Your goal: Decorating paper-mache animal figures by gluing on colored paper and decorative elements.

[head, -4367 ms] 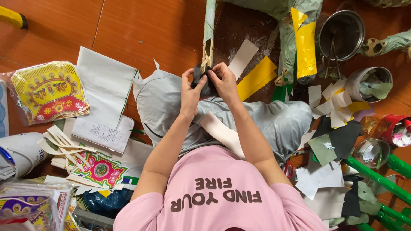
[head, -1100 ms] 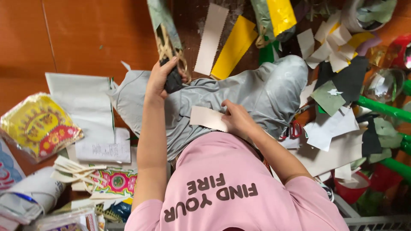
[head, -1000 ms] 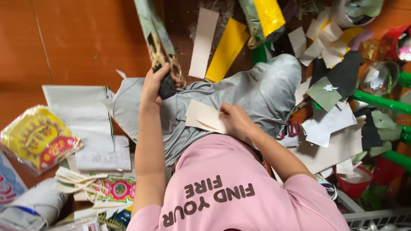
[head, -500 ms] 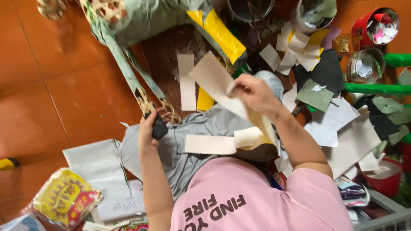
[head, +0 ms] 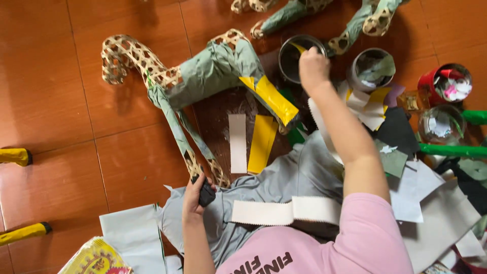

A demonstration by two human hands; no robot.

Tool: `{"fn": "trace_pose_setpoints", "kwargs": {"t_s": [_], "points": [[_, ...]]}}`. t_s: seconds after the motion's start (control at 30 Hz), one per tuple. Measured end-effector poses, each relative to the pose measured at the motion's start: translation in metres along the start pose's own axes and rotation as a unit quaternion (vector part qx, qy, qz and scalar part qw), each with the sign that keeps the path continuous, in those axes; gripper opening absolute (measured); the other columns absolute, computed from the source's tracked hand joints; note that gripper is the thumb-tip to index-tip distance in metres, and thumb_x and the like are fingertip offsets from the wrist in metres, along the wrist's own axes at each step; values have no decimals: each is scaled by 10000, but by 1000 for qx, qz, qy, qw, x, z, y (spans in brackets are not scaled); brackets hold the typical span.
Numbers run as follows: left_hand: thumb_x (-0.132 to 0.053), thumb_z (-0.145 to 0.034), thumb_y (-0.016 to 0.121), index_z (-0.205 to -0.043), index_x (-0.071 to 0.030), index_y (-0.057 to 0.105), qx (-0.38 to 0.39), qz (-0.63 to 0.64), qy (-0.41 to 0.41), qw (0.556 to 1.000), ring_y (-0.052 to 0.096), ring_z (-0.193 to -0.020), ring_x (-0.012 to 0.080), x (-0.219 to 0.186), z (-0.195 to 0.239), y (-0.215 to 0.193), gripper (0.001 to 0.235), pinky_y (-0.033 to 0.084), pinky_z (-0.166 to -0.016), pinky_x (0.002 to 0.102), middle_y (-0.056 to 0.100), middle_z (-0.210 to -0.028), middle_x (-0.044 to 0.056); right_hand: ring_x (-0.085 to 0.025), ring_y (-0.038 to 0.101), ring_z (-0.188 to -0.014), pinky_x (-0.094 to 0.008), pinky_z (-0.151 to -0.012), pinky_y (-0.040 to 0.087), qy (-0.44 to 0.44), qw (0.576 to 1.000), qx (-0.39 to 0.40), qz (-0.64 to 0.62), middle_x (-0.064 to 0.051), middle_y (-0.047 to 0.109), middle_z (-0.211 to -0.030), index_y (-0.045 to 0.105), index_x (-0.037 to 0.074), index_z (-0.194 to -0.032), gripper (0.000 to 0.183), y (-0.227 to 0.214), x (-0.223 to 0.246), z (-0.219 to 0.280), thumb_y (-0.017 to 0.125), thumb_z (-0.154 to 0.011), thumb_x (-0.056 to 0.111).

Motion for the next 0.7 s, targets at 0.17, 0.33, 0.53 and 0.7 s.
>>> {"fn": "trace_pose_setpoints", "kwargs": {"t_s": [0.17,0.33,0.53,0.7], "points": [[-356,-1016,598,-1058,-111,521,-11,50,-18,999,638,-609,213,2,3,5,260,569,-557,381,632,-739,86,-391,641,-1096,-465,-874,570,-26,992,125,-13,-213,597,-1231,726,-9,-938,133,82,39,18,688,-828,56],[-370,-1007,573,-1200,-143,561,-56,9,-21,998,619,-592,188,-14,19,27,298,545,-532,363,618,-719,67,-445,427,-1364,-496,-1108,435,19,981,158,-115,-273,449,-1445,589,-62,-1230,514,103,47,14,756,-804,172],[-393,-1015,560,-1165,-159,525,-45,11,-22,999,615,-587,203,-6,9,20,280,547,-527,369,621,-723,79,-434,394,-1399,-496,-1112,367,156,910,303,-237,-252,366,-1563,188,94,-1621,876,151,38,1,668,-906,254],[-434,-1023,517,-1108,-165,481,-37,23,5,999,625,-588,223,-1,2,17,285,548,-517,373,625,-739,86,-276,629,-1342,-331,-1114,462,84,886,277,-363,-145,670,-1451,606,127,-1492,592,161,0,13,481,-918,45]]}}
Point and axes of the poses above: each hand's wrist, its own z-axis away from the middle knuckle, its own y-axis out of the palm, x = y × z, the point moved 6 cm from there along -z, towards the middle knuckle
